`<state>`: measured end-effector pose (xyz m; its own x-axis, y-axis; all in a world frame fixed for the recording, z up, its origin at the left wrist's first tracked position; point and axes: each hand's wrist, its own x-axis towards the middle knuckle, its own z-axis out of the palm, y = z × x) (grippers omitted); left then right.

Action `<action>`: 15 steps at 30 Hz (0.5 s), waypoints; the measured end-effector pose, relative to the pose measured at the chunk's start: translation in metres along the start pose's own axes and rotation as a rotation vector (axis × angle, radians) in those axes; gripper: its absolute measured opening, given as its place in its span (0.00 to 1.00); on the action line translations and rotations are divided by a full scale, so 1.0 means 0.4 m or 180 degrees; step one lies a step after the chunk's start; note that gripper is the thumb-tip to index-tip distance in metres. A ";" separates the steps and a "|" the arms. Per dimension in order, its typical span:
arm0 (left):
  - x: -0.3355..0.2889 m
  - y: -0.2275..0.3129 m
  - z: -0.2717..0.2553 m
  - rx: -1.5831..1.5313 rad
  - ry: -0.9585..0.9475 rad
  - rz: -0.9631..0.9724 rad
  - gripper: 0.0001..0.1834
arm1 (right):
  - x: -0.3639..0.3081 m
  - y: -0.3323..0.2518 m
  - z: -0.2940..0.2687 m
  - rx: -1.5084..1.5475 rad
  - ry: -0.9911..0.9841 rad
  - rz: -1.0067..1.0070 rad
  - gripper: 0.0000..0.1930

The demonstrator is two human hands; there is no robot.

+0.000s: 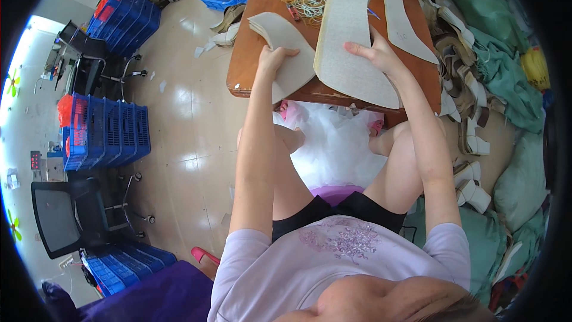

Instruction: Organizing and bundling large stacks of shoe upper material with rubber bands.

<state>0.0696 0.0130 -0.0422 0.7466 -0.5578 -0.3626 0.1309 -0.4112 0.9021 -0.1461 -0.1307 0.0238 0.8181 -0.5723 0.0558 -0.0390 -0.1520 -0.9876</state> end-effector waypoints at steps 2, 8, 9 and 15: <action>-0.022 0.010 -0.001 -0.0554 -0.0316 0.0116 0.23 | 0.006 -0.012 0.004 0.0024 -0.0017 -0.0124 0.44; -0.231 -0.019 -0.156 -0.2390 -0.0397 0.0189 0.30 | 0.024 0.003 -0.052 0.0692 -0.0114 -0.0382 0.28; -0.262 -0.072 -0.188 -0.2996 -0.0323 0.0333 0.27 | 0.028 0.020 -0.073 0.0821 -0.0127 -0.0331 0.23; -0.512 -0.266 -0.320 -0.5402 -0.2160 0.1526 0.17 | -0.028 0.036 -0.111 0.1882 -0.0663 0.0551 0.28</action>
<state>-0.0137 0.2632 -0.0340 0.6168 -0.7196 0.3191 0.7519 0.6585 0.0314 -0.1812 -0.1623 0.0157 0.9248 -0.3716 -0.0822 0.0936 0.4315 -0.8972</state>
